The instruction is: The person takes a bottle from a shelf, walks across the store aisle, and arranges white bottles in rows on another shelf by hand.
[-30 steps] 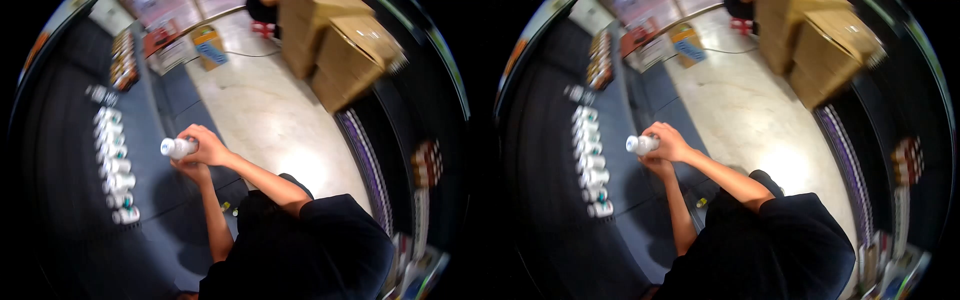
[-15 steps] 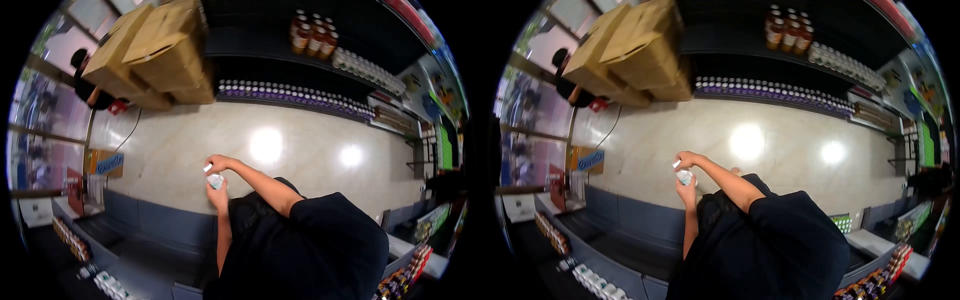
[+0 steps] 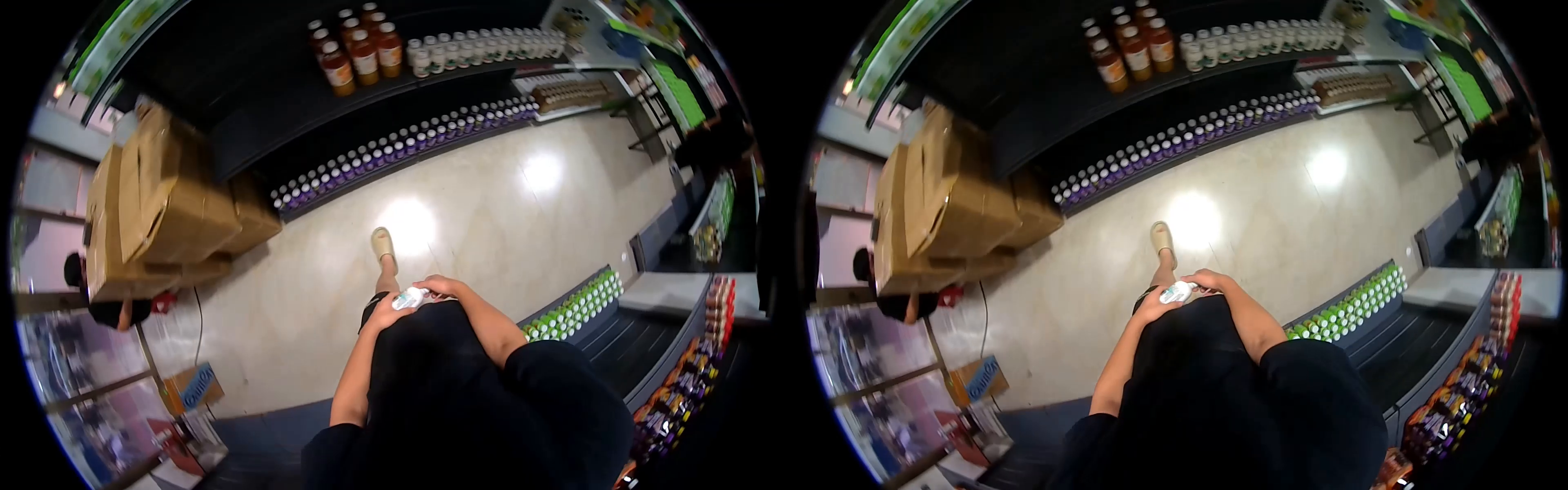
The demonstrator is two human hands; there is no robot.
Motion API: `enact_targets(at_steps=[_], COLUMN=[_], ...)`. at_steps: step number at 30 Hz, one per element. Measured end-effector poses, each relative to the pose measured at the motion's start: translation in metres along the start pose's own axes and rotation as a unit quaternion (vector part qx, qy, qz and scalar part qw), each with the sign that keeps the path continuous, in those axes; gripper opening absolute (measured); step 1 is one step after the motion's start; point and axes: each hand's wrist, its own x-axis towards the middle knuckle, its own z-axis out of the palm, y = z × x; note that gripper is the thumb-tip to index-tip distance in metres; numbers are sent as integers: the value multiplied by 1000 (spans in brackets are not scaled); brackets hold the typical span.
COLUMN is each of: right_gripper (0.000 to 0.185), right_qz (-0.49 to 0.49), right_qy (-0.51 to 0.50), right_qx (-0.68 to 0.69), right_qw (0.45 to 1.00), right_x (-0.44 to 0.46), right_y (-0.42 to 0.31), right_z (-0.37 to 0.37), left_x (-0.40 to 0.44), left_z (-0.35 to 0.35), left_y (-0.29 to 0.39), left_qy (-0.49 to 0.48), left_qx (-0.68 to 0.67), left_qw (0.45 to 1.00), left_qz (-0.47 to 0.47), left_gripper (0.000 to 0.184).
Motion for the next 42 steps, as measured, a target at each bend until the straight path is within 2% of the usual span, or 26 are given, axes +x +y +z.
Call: enact_targets(at_steps=[3, 9, 12, 13, 16, 17, 20, 21, 24, 28, 31, 34, 35, 37, 38, 39, 40, 42], right_gripper=[60, 58, 62, 59, 49, 43, 57, 55, 40, 43, 48, 41, 42, 43, 48, 50, 52, 55], right_qz=[-21, -65, -97, -96, -201, -185, -204, -152, -143, -184, -161, -161, -178, -209, -172, -197, -217, -247], right_qy=[86, 112, 191, 198, 350, 355, 387, 392, 408, 352, 313, 403, 401, 393, 417, 453, 485, 502], right_qx=[54, 63, 70, 122, 143, 136, 190, 207, 241, 313, 267, 116, 139, 192, 185, 206, 224, 270], right_qw=[995, 990, 974, 968, 904, 906, 879, 883, 869, 863, 897, 893, 888, 875, 873, 845, 817, 783], right_x=[-8, 7, 16, 18, 41, 50, 58, 44, 19, 22, 12, 0, -4, -20, -66, -75, -83, -100], right_y=[-2, -33, -49, -49, -24, -11, 27, 29, 32, 40, 40, 32, 27, 17, -8, -11, -11, -18], right_z=[-25, -105, -142, -147, -150, -154, -155, -155, -180, -229, -302, -398, -436, -499, -523, -546, -565, -603], left_x=[51, 142, 213, 231, 264, 268, 275, 282, 298, 343, 392, 428, 439, 462, 471, 478, 493, 504], left_z=[-16, -72, -95, -97, -84, -85, -76, -69, -48, -29, -14, 9, 20, 43, 54, 64, 76, 101], left_y=[21, 96, 124, 123, 120, 139, 191, 203, 226, 247, 260, 321, 343, 394, 419, 452, 472, 523], left_qy=[-63, -176, -194, -217, -161, -170, -205, -229, -240, -283, -227, -180, -149, -90, -64, -53, -19, 21], left_qx=[26, 13, 91, 66, 29, 95, 238, 265, 271, 302, 301, 267, 235, 218, 206, 217, 215, 179], left_qw=[997, 983, 972, 971, 963, 951, 919, 898, 892, 887, 873, 896, 899, 919, 928, 938, 930, 937], left_qz=[28, 53, 94, 80, 215, 240, 238, 266, 272, 206, 310, 305, 339, 317, 304, 263, 296, 301], left_gripper=[85, 86, 82, 78, 77, 76, 74, 71, 68, 77, 70, 72, 75, 77, 78, 78, 79, 79])
